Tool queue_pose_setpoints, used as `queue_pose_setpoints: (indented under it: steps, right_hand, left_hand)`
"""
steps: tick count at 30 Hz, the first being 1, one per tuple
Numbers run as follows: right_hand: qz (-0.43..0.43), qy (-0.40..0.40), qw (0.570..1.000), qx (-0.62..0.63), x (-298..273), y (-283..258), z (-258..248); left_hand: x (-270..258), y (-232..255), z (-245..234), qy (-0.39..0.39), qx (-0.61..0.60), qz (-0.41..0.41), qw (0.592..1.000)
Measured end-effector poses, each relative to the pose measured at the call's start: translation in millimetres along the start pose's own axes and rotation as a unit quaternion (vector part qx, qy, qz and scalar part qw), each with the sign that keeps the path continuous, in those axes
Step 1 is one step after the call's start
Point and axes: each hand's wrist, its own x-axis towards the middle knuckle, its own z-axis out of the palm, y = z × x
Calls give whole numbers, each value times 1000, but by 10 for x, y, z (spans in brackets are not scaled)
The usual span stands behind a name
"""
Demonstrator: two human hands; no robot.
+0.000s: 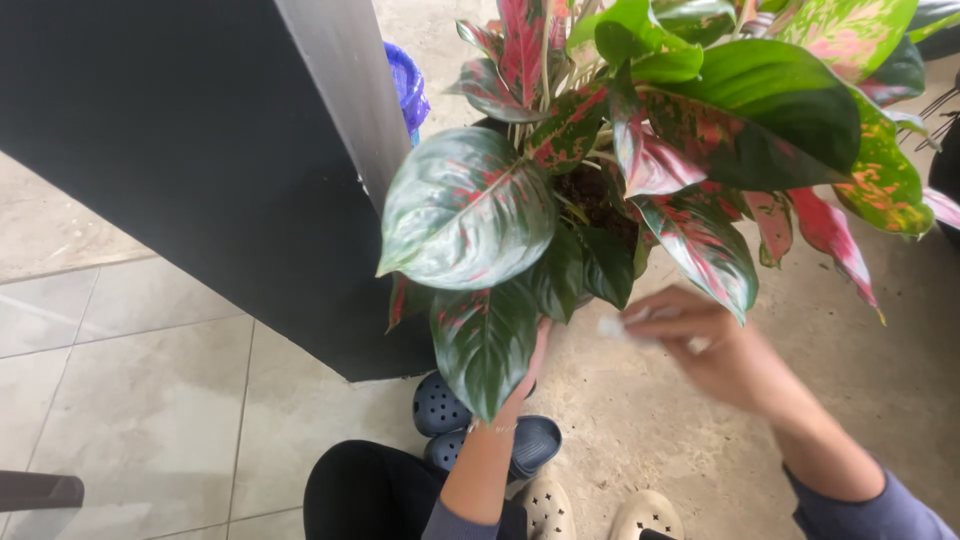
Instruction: Cleaning the leaves of a potted plant using a tissue.
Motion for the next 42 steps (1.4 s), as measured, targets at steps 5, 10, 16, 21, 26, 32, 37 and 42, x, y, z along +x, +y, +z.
queue_pose_setpoints:
  steps: [5, 10, 16, 21, 26, 32, 37, 42]
  right_hand:
    - [-99, 105, 989, 20, 459, 304, -148]
    - [-71, 139, 985, 76, 1211, 545, 273]
    - [-86, 199, 975, -50, 1687, 192, 451]
    - [-65, 247, 963, -87, 1824, 150, 575]
    - [-61, 265, 961, -52, 1674, 40, 708]
    - [-159, 204, 962, -88, 1581, -14, 879]
    - [-98, 179, 977, -55, 1384, -353, 1001]
    - [-132, 207, 923, -295, 1185, -378, 1289]
  left_hand:
    - [-174, 407, 256, 0, 35, 13, 999]
    - [-1, 736, 1109, -32, 161, 17, 986]
    - [739, 899, 836, -23, 276, -10, 961]
    - [1174, 894, 1019, -105, 439, 40, 891]
    - [1773, 648, 130, -131, 444, 105, 880]
    - [1453, 473, 165, 2, 389, 128, 912]
    - [1348, 456, 335, 31, 277, 106, 954]
    - [1254, 539, 647, 20, 154, 78, 985]
